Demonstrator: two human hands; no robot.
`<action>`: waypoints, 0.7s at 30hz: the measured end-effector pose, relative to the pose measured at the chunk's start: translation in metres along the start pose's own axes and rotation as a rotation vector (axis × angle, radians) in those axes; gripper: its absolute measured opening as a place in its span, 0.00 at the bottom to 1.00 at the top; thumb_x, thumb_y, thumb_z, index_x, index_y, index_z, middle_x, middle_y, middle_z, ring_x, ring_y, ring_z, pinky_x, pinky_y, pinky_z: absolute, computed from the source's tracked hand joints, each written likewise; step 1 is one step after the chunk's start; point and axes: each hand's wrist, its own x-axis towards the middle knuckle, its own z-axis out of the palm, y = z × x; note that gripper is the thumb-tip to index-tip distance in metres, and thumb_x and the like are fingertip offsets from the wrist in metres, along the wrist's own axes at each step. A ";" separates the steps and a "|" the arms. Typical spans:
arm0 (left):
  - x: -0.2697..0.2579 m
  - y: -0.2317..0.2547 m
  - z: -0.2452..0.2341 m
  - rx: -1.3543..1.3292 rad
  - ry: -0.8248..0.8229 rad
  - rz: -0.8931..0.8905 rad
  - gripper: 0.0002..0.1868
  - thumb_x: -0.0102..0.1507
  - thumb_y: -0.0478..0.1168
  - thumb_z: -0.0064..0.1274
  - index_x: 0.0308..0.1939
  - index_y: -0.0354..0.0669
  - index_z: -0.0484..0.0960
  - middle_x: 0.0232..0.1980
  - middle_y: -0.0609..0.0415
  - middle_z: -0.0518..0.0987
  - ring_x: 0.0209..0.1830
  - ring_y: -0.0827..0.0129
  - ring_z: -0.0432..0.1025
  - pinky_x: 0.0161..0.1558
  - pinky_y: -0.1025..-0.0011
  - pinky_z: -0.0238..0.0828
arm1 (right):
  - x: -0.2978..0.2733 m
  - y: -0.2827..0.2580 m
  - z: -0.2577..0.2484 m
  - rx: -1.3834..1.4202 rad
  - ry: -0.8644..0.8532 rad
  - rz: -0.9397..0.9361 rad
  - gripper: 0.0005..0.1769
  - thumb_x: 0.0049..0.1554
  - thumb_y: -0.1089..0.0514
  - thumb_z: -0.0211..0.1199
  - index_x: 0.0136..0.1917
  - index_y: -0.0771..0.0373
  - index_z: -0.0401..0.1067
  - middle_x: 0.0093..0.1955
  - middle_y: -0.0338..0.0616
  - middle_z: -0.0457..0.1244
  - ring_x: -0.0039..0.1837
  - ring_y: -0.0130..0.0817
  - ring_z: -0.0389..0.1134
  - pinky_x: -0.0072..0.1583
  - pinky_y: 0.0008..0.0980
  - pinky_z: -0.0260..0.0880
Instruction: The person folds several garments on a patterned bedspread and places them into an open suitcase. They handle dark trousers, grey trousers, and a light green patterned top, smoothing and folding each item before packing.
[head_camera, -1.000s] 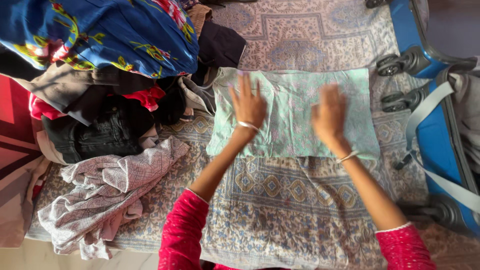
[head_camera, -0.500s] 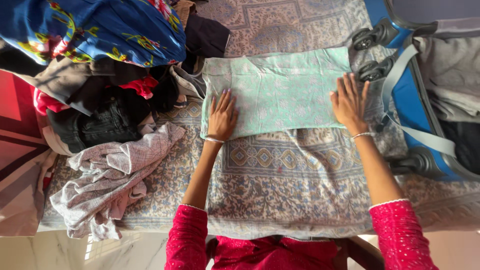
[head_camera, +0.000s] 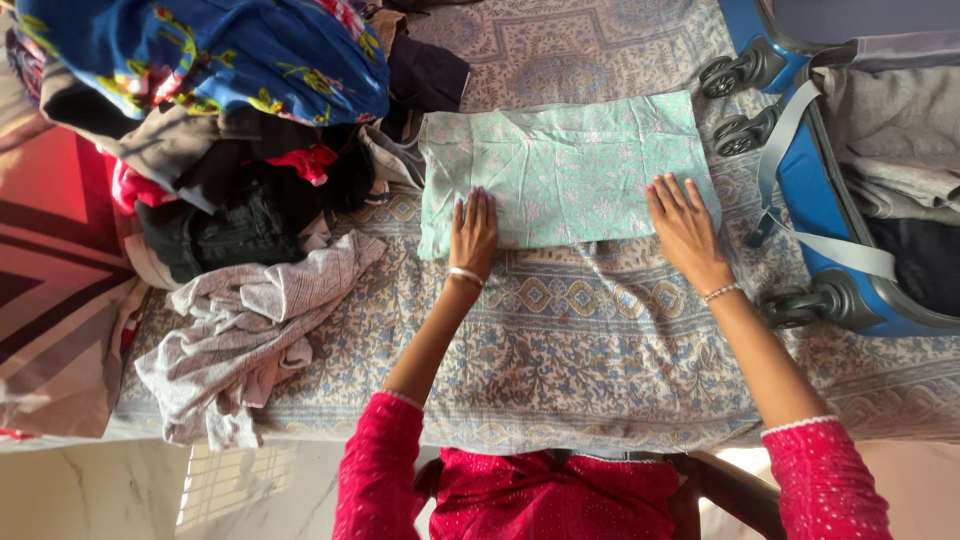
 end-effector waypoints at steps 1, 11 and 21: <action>0.004 -0.001 0.011 -0.102 0.089 -0.021 0.31 0.64 0.29 0.46 0.73 0.31 0.63 0.76 0.38 0.62 0.78 0.49 0.54 0.75 0.53 0.51 | 0.001 0.001 0.005 0.018 0.054 -0.029 0.30 0.57 0.69 0.55 0.73 0.72 0.65 0.77 0.58 0.58 0.80 0.47 0.57 0.80 0.45 0.54; -0.149 0.028 -0.068 -0.254 0.072 0.061 0.28 0.63 0.25 0.48 0.69 0.25 0.69 0.70 0.31 0.70 0.73 0.45 0.63 0.72 0.53 0.58 | -0.121 -0.018 -0.075 0.332 -0.169 0.009 0.36 0.49 0.80 0.56 0.71 0.70 0.64 0.75 0.56 0.58 0.76 0.45 0.60 0.73 0.36 0.60; -0.135 0.022 -0.214 -0.690 -0.859 0.226 0.54 0.65 0.53 0.47 0.78 0.27 0.29 0.81 0.33 0.22 0.81 0.48 0.16 0.76 0.45 0.15 | -0.141 -0.021 -0.111 0.566 -0.207 0.352 0.47 0.64 0.40 0.56 0.78 0.81 0.48 0.80 0.72 0.45 0.82 0.54 0.44 0.77 0.48 0.50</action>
